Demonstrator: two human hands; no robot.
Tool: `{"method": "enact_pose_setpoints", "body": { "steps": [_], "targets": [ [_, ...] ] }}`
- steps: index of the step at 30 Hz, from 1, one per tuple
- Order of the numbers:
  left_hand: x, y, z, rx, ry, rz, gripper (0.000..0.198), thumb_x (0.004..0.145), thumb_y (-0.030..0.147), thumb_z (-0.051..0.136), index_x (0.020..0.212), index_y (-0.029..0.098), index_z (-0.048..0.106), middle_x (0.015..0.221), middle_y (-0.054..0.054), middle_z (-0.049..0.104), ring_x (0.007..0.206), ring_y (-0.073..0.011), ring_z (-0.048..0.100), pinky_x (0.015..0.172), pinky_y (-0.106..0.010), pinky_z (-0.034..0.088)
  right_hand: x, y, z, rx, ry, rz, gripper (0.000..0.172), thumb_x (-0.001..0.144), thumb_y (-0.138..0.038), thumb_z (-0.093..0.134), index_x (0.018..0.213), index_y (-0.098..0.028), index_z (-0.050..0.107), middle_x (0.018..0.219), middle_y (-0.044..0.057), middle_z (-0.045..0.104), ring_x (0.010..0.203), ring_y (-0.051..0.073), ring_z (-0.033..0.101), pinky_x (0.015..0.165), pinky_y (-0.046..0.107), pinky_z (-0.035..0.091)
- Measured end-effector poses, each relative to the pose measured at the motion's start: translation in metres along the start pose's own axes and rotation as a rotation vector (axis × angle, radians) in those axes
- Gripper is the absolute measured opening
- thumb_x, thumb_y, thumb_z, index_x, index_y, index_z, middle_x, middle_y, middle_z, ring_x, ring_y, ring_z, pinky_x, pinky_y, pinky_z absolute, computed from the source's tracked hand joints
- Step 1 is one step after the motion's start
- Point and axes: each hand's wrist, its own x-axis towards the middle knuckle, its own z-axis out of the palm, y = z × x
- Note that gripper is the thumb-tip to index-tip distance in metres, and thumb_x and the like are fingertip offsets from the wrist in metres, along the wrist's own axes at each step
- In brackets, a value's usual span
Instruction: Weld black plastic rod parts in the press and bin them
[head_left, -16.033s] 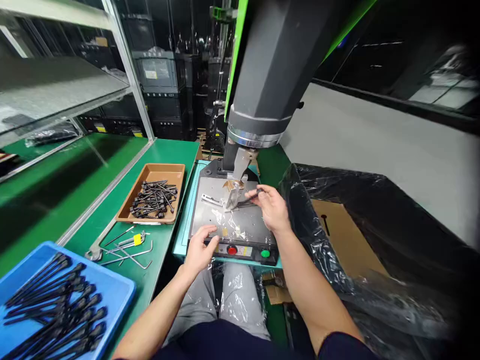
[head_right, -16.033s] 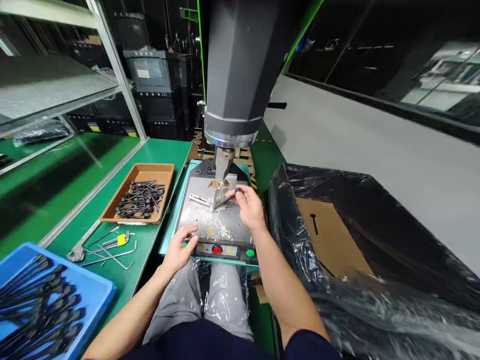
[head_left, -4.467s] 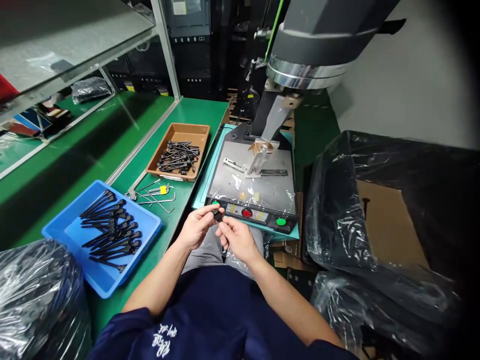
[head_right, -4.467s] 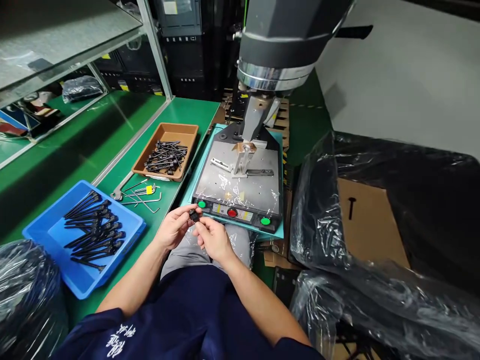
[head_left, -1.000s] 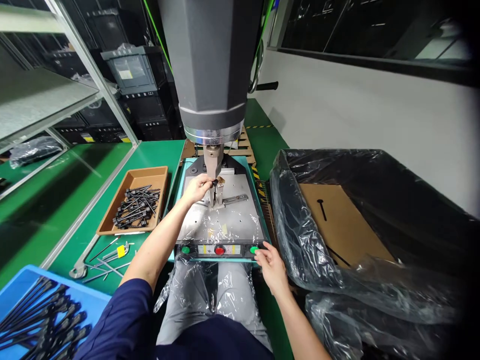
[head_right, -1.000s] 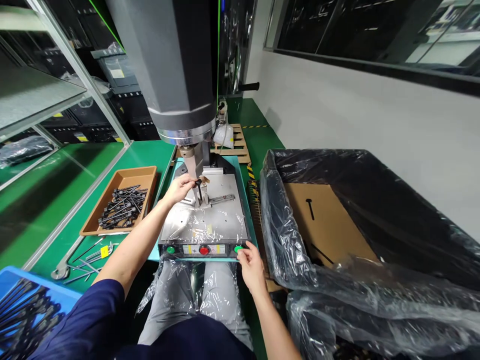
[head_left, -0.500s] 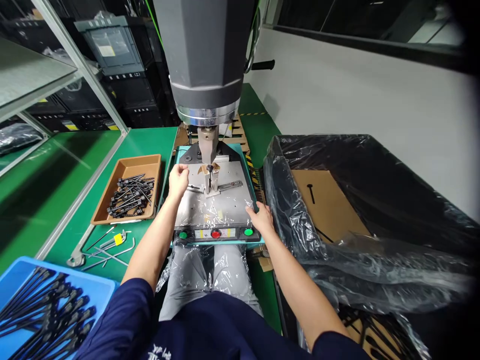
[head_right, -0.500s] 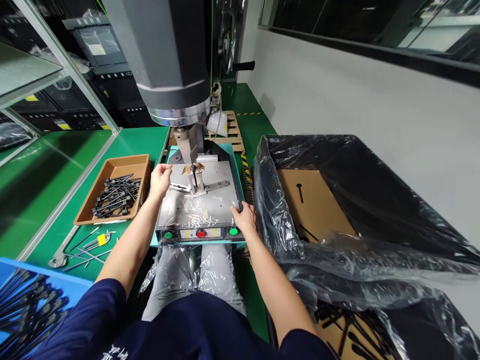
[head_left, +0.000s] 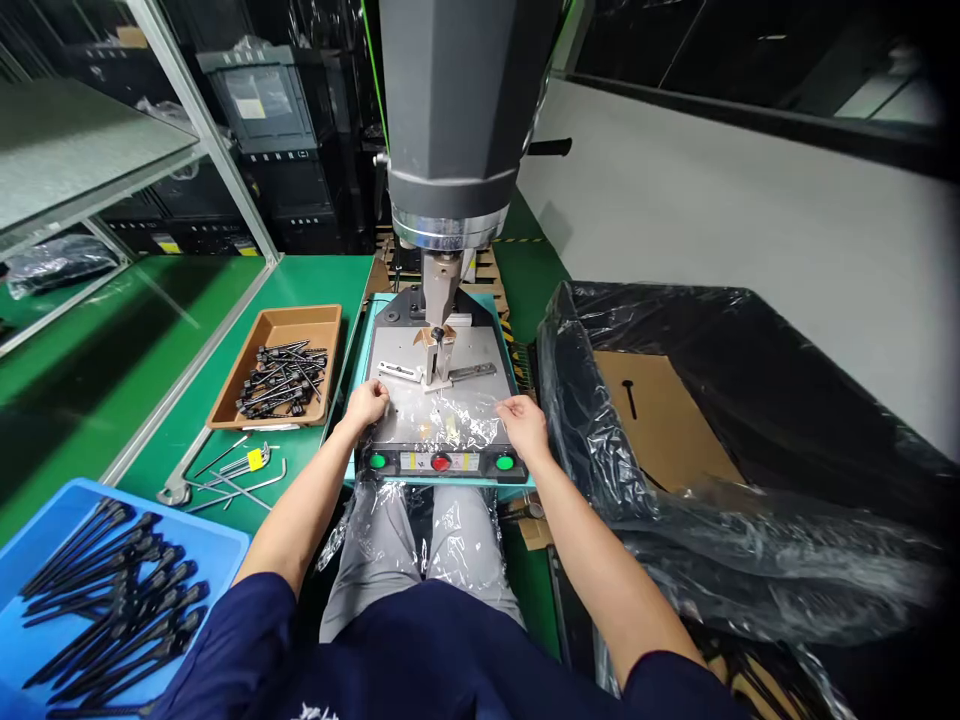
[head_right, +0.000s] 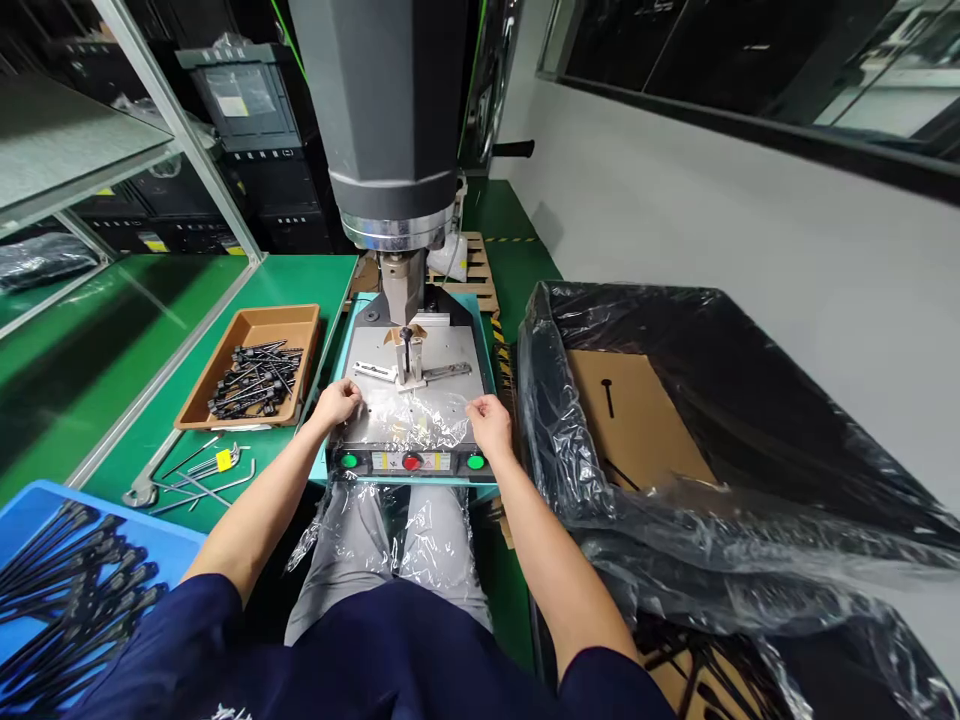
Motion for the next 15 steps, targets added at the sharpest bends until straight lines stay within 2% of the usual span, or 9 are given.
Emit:
{"method": "enact_pose_setpoints", "body": {
  "steps": [3, 7, 11, 15],
  "targets": [
    [-0.003, 0.007, -0.016, -0.208, 0.02, -0.031, 0.012, 0.066, 0.024, 0.059, 0.068, 0.019, 0.048, 0.061, -0.002, 0.058, 0.055, -0.0137, 0.056, 0.054, -0.025, 0.043, 0.004, -0.021, 0.004, 0.167, -0.043, 0.021, 0.046, 0.067, -0.058, 0.069, 0.088, -0.021, 0.051, 0.078, 0.002, 0.063, 0.065, 0.022, 0.064, 0.052, 0.029, 0.048],
    [0.006, 0.026, -0.041, -0.402, 0.129, -0.017, 0.016, 0.064, 0.027, 0.055, 0.074, 0.02, 0.046, 0.062, 0.002, 0.057, 0.042, -0.0067, 0.043, 0.043, -0.018, 0.031, 0.022, -0.062, 0.013, 0.479, -0.123, 0.09, 0.057, 0.057, -0.041, 0.082, 0.099, -0.022, 0.05, 0.081, -0.001, 0.063, 0.05, 0.014, 0.058, 0.038, 0.019, 0.037],
    [0.035, 0.048, -0.058, -0.44, 0.222, -0.01, 0.022, 0.064, 0.021, 0.054, 0.086, 0.018, 0.05, 0.065, 0.001, 0.059, 0.042, -0.0068, 0.044, 0.042, -0.018, 0.031, 0.055, -0.102, 0.036, 0.544, -0.137, 0.163, 0.048, 0.062, -0.024, 0.082, 0.097, -0.02, 0.051, 0.078, -0.002, 0.064, 0.043, 0.009, 0.052, 0.034, 0.017, 0.032],
    [0.071, 0.065, -0.07, -0.358, 0.286, -0.011, 0.027, 0.063, 0.014, 0.058, 0.089, 0.016, 0.054, 0.072, -0.004, 0.064, 0.056, -0.0139, 0.058, 0.052, -0.024, 0.044, 0.088, -0.123, 0.063, 0.518, -0.126, 0.217, 0.032, 0.075, -0.016, 0.075, 0.095, -0.019, 0.051, 0.072, -0.001, 0.064, 0.041, 0.009, 0.051, 0.033, 0.016, 0.031]
  ]
}}
